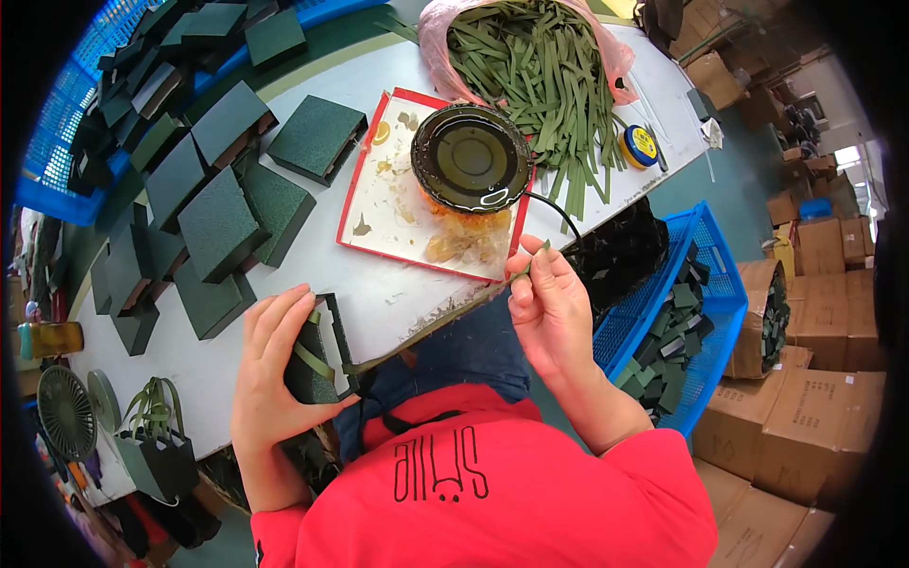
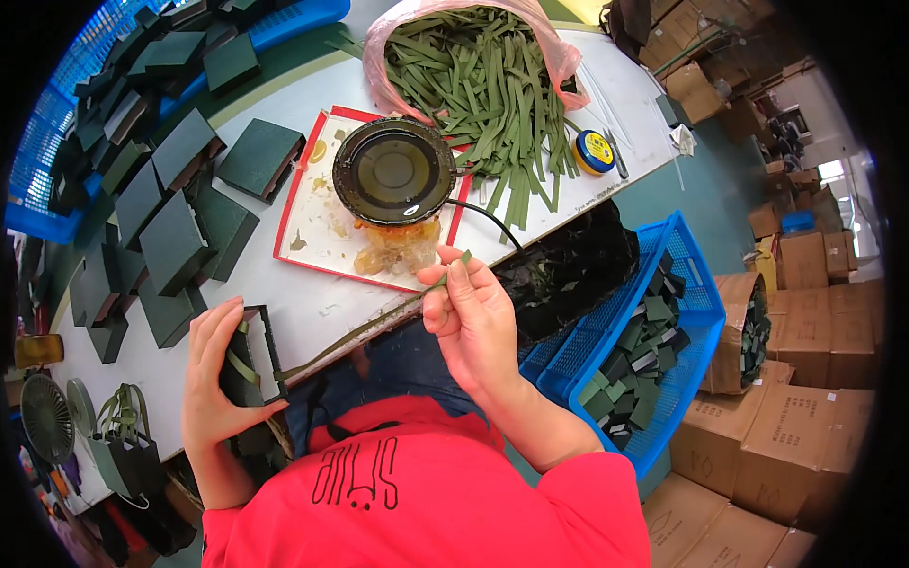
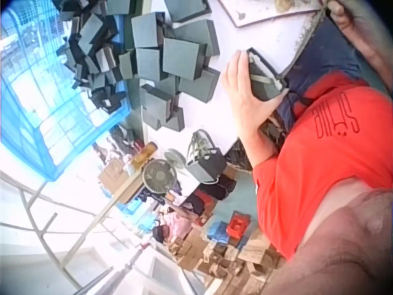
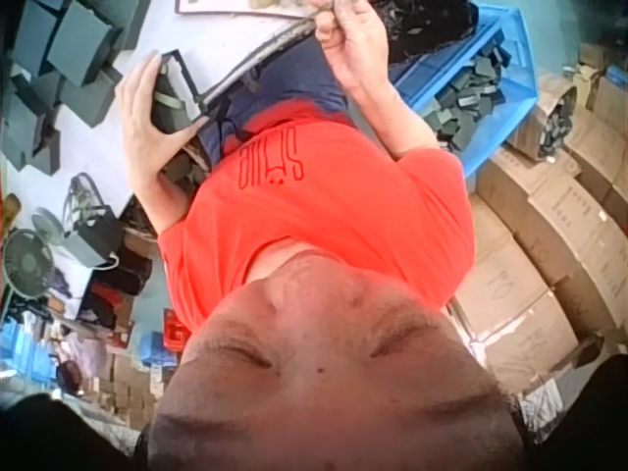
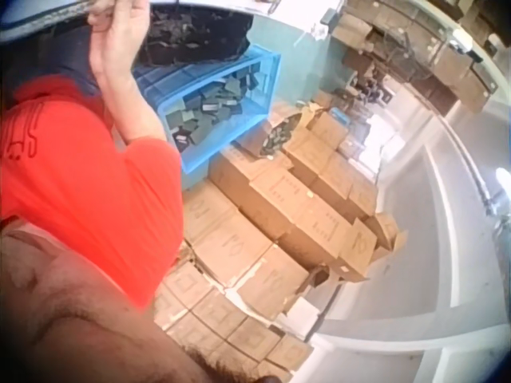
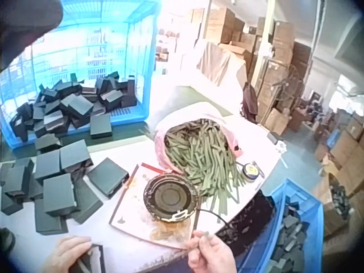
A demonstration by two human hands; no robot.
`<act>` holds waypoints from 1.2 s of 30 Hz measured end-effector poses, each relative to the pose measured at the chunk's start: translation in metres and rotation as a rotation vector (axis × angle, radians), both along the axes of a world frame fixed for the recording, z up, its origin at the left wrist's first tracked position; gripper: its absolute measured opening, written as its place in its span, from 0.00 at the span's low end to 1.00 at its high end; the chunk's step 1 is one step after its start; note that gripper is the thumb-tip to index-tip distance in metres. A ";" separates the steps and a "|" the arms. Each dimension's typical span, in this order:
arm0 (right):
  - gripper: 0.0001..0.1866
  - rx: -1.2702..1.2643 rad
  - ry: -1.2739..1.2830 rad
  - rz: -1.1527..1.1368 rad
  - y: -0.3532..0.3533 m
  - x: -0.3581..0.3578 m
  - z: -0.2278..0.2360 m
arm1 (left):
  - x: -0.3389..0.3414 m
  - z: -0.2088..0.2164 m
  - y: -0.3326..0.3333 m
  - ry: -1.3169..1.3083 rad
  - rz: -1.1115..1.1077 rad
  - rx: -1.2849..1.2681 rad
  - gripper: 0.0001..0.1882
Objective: The person sits at a workbench and repeatedly wraps green rectangular sponges with green fabric strips. They pick up a sponge, wrap the strip around it, and place the finished item into a blue basket. The workspace includes a pile of unwrapped sponges, a container of liquid, and a bag of fabric strips.
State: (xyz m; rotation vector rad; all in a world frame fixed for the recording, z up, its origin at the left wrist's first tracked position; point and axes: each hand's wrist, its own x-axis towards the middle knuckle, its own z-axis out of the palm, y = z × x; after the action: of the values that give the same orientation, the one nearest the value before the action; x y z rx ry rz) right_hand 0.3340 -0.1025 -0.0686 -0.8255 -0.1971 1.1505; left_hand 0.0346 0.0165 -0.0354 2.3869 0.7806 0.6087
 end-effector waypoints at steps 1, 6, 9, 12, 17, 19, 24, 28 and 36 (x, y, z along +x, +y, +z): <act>0.15 -0.001 -0.021 0.001 0.001 0.000 0.000 | 0.000 0.000 0.000 0.002 0.000 0.002 0.57; 0.11 -0.107 -0.213 0.090 0.014 0.008 0.007 | 0.010 0.003 0.001 0.027 -0.048 0.020 0.56; 0.11 -0.123 -0.312 0.090 0.024 0.011 0.011 | 0.021 0.007 -0.002 0.010 -0.054 0.017 0.52; 0.11 -0.144 -0.385 0.104 0.030 0.018 0.008 | 0.029 0.009 -0.003 0.006 -0.068 0.015 0.49; 0.12 -0.192 -0.438 0.123 0.038 0.023 0.007 | 0.035 0.009 -0.003 0.006 -0.095 0.019 0.48; 0.12 -0.208 -0.438 0.123 0.041 0.022 0.007 | 0.036 0.008 -0.003 -0.013 -0.102 0.010 0.48; 0.12 -0.219 -0.456 0.113 0.047 0.020 0.006 | 0.033 0.005 -0.001 0.000 -0.139 0.039 0.53; 0.11 -0.238 -0.452 0.122 0.049 0.021 0.005 | 0.032 0.003 -0.002 0.012 -0.137 0.044 0.53; 0.09 -0.215 -0.336 0.174 0.041 0.026 0.011 | 0.035 0.008 -0.005 -0.006 -0.079 -0.010 0.48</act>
State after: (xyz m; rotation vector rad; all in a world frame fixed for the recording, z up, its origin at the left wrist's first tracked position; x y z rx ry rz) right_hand 0.3595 -0.0611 -0.0580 -1.2106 -0.4353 1.2032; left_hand 0.0692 0.0118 -0.0275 2.3929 0.6819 0.5778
